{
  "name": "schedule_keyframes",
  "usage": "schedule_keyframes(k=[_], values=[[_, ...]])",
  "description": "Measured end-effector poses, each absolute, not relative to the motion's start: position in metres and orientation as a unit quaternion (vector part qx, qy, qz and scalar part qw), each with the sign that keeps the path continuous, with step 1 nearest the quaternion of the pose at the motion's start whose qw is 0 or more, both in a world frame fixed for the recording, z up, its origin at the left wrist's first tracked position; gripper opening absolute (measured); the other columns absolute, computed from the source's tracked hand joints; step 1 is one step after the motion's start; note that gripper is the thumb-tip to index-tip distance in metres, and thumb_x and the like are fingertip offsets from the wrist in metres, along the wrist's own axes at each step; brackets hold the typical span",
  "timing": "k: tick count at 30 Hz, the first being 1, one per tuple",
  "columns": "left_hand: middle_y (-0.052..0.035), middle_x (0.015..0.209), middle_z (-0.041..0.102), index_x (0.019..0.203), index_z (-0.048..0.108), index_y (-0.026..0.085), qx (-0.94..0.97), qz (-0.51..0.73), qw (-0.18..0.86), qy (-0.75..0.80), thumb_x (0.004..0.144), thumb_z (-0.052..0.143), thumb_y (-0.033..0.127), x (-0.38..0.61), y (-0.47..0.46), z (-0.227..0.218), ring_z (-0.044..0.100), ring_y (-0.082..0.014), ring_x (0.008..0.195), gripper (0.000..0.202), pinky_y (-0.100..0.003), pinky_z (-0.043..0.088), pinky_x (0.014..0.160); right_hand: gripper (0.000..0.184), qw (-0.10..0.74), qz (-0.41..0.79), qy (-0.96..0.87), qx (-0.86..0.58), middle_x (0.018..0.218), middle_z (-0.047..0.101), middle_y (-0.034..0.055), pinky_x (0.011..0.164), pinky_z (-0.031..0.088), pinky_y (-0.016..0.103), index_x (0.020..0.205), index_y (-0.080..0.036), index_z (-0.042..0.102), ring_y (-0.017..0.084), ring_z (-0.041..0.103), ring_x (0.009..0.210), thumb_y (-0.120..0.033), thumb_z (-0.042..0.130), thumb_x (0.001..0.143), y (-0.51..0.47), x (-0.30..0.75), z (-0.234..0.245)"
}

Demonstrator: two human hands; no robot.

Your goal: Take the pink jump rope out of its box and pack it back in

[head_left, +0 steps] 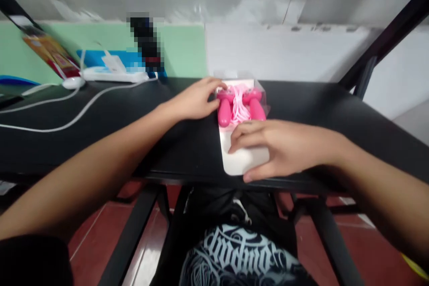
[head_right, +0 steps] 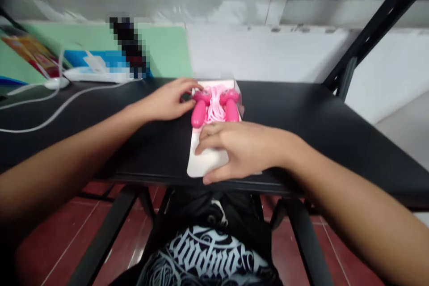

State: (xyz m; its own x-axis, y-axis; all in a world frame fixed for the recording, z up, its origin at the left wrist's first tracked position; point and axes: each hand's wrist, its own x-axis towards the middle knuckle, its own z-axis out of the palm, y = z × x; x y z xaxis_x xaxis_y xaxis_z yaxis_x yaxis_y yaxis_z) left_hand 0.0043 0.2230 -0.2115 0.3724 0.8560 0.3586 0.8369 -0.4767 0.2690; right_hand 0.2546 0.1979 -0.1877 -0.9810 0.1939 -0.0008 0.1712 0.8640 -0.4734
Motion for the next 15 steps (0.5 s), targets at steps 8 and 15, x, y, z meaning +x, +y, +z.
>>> schedule_keyframes(k=[8, 15], values=[[-0.0029, 0.124, 0.053, 0.125, 0.059, 0.017, 0.819, 0.231, -0.046, 0.523, 0.088, 0.054, 0.027, 0.015, 0.26, -0.269, 0.063, -0.0217, 0.102, 0.038, -0.041, 0.047, 0.092, 0.066, 0.057, 0.235, -0.93, -0.276, 0.114, 0.064, -0.0015, 0.081, 0.043, 0.038, 0.102, -0.009, 0.072, 0.022, 0.059, 0.111, -0.048, 0.019, 0.091, 0.236, 0.27, -0.257], [0.0003, 0.111, 0.068, 0.118, 0.063, 0.018, 0.791, 0.251, 0.025, 0.557, 0.089, 0.052, 0.021, 0.022, 0.252, -0.253, 0.063, -0.0131, 0.086, 0.031, -0.03, 0.049, 0.088, 0.043, 0.045, 0.263, -0.953, -0.143, 0.124, 0.06, -0.0007, 0.099, 0.044, 0.043, 0.117, -0.027, 0.068, 0.024, 0.056, 0.118, -0.047, 0.066, 0.08, 0.235, 0.278, -0.242]])
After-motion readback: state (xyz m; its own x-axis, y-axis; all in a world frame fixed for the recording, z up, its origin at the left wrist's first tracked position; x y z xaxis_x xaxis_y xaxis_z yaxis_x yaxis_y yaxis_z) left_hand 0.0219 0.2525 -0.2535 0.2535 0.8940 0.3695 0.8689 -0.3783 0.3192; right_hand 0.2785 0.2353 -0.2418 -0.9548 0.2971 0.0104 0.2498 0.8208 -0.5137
